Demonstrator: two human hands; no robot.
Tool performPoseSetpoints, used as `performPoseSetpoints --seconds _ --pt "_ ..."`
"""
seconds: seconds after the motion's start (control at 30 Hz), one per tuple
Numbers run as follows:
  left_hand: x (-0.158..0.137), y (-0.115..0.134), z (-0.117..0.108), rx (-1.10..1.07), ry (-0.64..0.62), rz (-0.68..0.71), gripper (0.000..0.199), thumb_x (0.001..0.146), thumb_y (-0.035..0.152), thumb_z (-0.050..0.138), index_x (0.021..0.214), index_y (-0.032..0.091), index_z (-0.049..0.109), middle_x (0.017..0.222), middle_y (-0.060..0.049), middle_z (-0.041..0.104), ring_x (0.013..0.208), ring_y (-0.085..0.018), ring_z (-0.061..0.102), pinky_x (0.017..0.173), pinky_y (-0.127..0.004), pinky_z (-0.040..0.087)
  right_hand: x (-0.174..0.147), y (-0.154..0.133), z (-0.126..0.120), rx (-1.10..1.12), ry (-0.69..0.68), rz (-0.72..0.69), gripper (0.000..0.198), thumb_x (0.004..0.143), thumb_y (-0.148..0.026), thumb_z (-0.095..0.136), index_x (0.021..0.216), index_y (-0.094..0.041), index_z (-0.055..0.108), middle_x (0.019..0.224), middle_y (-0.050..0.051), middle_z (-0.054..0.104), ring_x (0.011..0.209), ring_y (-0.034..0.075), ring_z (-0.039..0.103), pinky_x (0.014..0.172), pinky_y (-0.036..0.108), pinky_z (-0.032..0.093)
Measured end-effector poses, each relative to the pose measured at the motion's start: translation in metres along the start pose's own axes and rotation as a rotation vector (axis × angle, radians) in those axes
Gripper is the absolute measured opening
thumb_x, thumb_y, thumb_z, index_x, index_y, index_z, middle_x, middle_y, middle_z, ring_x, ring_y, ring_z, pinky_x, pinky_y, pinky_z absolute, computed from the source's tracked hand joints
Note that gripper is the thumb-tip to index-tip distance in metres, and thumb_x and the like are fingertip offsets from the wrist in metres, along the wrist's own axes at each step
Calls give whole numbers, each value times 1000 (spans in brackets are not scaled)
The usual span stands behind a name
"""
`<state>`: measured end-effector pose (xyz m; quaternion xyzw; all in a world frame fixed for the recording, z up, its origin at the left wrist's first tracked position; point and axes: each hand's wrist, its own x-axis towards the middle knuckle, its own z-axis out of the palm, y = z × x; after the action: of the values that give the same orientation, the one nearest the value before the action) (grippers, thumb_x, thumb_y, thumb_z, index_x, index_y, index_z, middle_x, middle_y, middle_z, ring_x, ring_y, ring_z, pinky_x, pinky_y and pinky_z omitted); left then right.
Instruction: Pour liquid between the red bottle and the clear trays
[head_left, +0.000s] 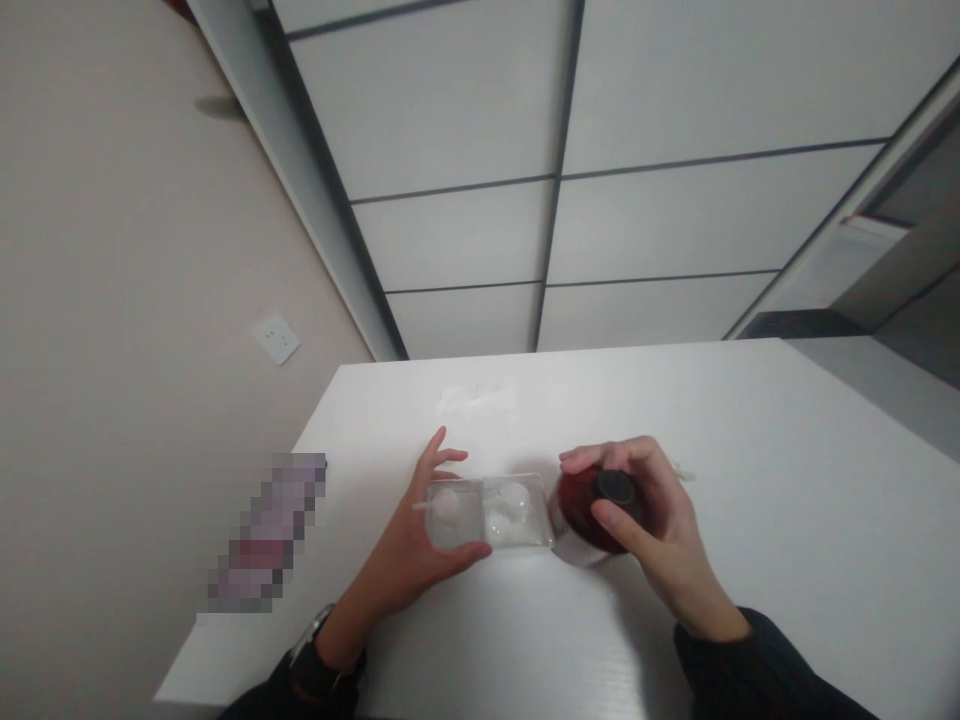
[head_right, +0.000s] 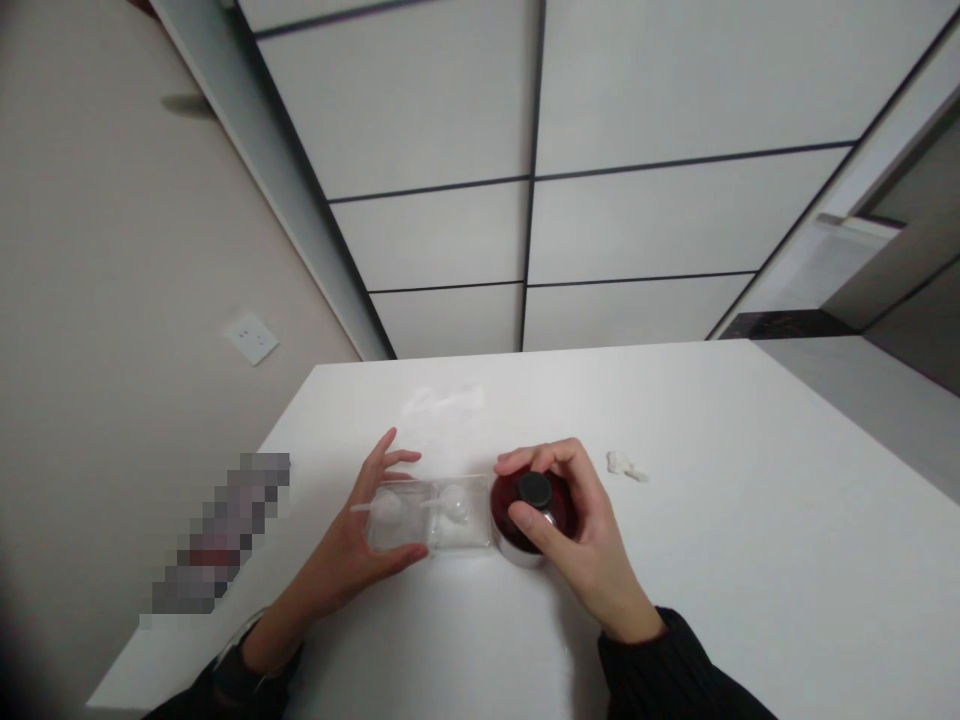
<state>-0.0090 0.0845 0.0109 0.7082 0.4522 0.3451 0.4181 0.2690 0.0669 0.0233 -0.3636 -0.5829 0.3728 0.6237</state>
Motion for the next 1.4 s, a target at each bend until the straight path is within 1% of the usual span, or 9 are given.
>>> performPoseSetpoints --seconds 0.13,0.27,0.43,0.63,0.8,0.9,1.07,1.27,1.4 --pt "1 1 -1 3 -5 -1 114 80 45 90 168 41 16 152 -10 49 126 -30 60 115 -57 48 0 1 -4 15 -47 31 17 96 -44 76 104 -29 72 110 5 78 112 25 73 99 41 58" --pt "1 1 -3 18 -19 -12 113 81 46 89 167 41 16 149 -10 51 126 -30 61 116 -56 48 1 0 -9 -57 -133 -6 35 105 -56 57 115 -29 78 118 9 77 116 28 71 102 43 56" --pt "1 0 -2 25 -10 -18 113 81 48 90 167 42 17 149 -8 51 127 -29 60 116 -54 48 -2 -1 -5 46 -24 33 25 95 -45 79 115 -33 69 111 3 78 110 23 73 96 35 58" --pt "1 1 -3 22 -17 -24 112 81 49 90 167 39 20 148 -9 52 128 -29 60 117 -54 47 1 -2 -13 -80 -181 -39 31 105 -51 60 123 -31 74 121 8 77 117 26 71 101 41 57" --pt "1 3 -4 25 -14 -38 109 80 47 90 167 39 24 148 -10 53 129 -31 60 117 -55 48 -1 -2 -10 1 -111 12 26 96 -39 78 116 -31 63 114 5 79 113 25 74 94 38 61" --pt "1 4 -4 29 -14 -40 108 80 46 90 167 39 26 148 -9 53 129 -31 60 117 -55 48 -1 -3 -9 21 -98 7 15 97 -38 76 106 -30 68 112 5 79 113 25 74 99 40 60" --pt "2 4 -3 24 -15 -36 106 80 46 90 166 38 29 146 -10 55 127 -31 61 118 -56 47 0 -4 -14 -50 -143 -20 28 105 -49 60 119 -32 78 120 8 78 121 29 70 106 47 56" --pt "3 3 -4 25 -31 -38 106 80 50 89 166 38 29 147 -10 54 128 -31 60 118 -55 46 -1 -12 -11 -27 -80 -46 31 103 -53 63 122 -36 79 130 5 78 133 29 66 117 50 51" --pt "3 4 -4 33 -32 -43 105 81 51 89 166 36 30 147 -10 54 129 -31 60 118 -55 46 3 -10 -18 60 180 -8 27 101 -49 67 121 -35 79 132 5 78 133 27 68 120 52 51"
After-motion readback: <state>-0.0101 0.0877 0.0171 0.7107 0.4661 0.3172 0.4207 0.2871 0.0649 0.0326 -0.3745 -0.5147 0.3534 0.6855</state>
